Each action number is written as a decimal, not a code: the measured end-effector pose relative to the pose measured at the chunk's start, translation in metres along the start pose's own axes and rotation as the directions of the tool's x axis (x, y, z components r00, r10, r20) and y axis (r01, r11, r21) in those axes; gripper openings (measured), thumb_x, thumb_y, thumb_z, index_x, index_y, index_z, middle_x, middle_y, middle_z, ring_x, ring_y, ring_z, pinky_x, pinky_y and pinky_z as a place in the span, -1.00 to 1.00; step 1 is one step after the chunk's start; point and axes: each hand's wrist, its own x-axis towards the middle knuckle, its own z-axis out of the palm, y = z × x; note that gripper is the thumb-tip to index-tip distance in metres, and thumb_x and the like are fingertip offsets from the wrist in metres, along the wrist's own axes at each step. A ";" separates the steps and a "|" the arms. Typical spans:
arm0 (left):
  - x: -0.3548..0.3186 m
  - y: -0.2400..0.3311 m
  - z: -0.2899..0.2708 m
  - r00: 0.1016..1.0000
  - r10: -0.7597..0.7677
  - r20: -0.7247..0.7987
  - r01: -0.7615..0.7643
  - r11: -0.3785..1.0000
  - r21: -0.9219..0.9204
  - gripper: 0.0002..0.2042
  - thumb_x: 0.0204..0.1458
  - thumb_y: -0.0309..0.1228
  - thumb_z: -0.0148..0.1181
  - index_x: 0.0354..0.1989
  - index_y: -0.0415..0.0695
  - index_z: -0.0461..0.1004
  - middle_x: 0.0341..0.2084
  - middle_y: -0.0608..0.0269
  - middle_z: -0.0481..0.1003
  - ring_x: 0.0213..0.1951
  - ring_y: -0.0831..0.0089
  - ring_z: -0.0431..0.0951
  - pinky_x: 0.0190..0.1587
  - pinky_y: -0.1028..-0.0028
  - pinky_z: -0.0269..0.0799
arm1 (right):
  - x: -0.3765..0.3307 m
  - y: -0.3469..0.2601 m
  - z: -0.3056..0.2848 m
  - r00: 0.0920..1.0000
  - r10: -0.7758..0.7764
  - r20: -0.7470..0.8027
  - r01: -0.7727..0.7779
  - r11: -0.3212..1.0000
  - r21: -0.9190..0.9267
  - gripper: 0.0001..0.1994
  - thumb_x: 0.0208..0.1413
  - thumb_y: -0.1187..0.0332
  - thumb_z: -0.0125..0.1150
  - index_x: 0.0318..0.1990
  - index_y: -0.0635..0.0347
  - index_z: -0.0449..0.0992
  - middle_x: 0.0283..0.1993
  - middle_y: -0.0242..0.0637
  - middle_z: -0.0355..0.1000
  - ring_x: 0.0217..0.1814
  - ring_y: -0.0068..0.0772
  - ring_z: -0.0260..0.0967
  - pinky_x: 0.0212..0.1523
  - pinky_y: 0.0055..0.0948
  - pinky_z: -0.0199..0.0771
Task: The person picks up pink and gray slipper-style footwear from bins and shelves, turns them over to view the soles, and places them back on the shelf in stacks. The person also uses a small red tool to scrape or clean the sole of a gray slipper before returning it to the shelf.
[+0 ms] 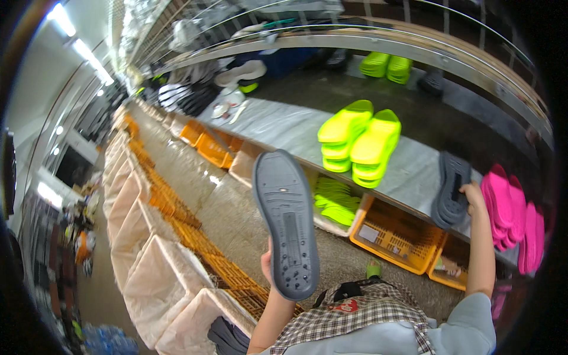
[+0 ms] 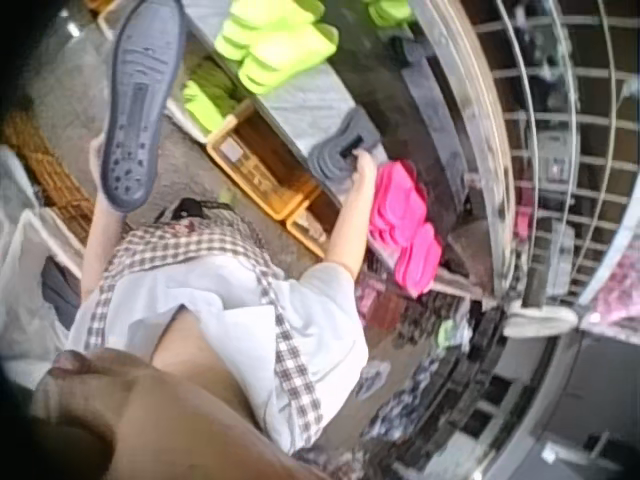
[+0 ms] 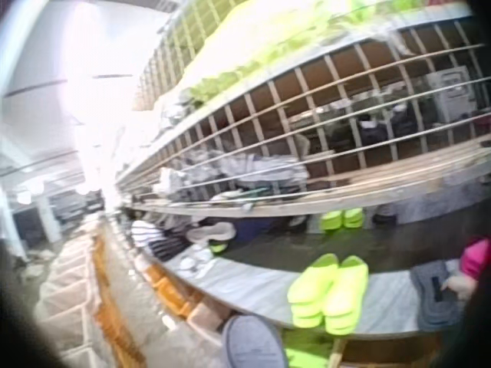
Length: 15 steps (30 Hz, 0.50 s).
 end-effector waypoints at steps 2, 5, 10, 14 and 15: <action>-0.002 0.006 0.001 0.995 0.056 -0.084 -0.053 0.998 0.040 -0.48 -0.02 -0.35 0.02 0.19 -0.13 0.23 0.01 -0.08 0.39 -0.07 0.09 0.52 -0.16 0.17 0.60 | -0.008 -0.003 0.005 0.928 -0.288 -0.235 0.177 0.898 -0.403 -0.37 -0.10 0.44 0.04 0.23 0.36 0.15 0.23 0.03 0.13 0.21 -0.10 0.18 0.18 -0.27 0.21; -0.009 0.026 -0.001 0.996 0.068 -0.058 -0.064 0.995 0.070 -0.45 -0.02 -0.35 0.02 0.22 -0.11 0.17 0.03 -0.07 0.38 -0.06 0.09 0.52 -0.14 0.16 0.59 | -0.052 -0.027 0.029 0.580 -0.798 -0.161 0.627 0.564 -0.536 -0.41 0.03 0.44 0.05 0.28 0.24 0.13 0.30 -0.08 0.10 0.31 -0.14 0.07 0.30 -0.35 -0.04; -0.025 0.073 -0.015 0.989 0.143 0.024 -0.145 0.987 0.068 -0.38 -0.01 -0.34 -0.03 0.31 -0.07 0.03 0.12 -0.01 0.29 0.09 0.11 0.41 0.09 0.14 0.41 | -0.182 -0.046 0.155 0.309 -0.910 0.277 0.950 0.284 -0.129 -0.60 0.04 0.48 0.05 0.09 0.25 0.31 0.14 -0.12 0.27 0.19 -0.18 0.20 0.20 -0.32 0.11; -0.053 0.114 -0.028 0.969 0.245 -0.020 -0.241 0.963 0.124 -0.39 0.01 -0.39 -0.07 0.32 -0.09 0.02 0.16 0.00 0.27 0.10 0.13 0.40 0.10 0.15 0.40 | -0.261 -0.028 0.265 0.074 -0.537 0.840 0.979 0.201 0.042 -0.61 0.04 0.37 0.16 0.04 0.28 0.35 0.01 -0.08 0.32 0.09 -0.19 0.28 0.10 -0.25 0.27; -0.062 0.126 -0.031 0.963 0.267 -0.021 -0.260 0.952 0.162 -0.39 0.01 -0.40 -0.09 0.32 -0.09 0.02 0.17 0.01 0.26 0.11 0.14 0.39 0.11 0.16 0.39 | -0.280 -0.017 0.289 0.011 -0.421 0.907 0.973 0.212 0.087 -0.58 0.06 0.33 0.17 0.07 0.28 0.33 0.01 -0.07 0.31 0.07 -0.19 0.29 0.09 -0.24 0.28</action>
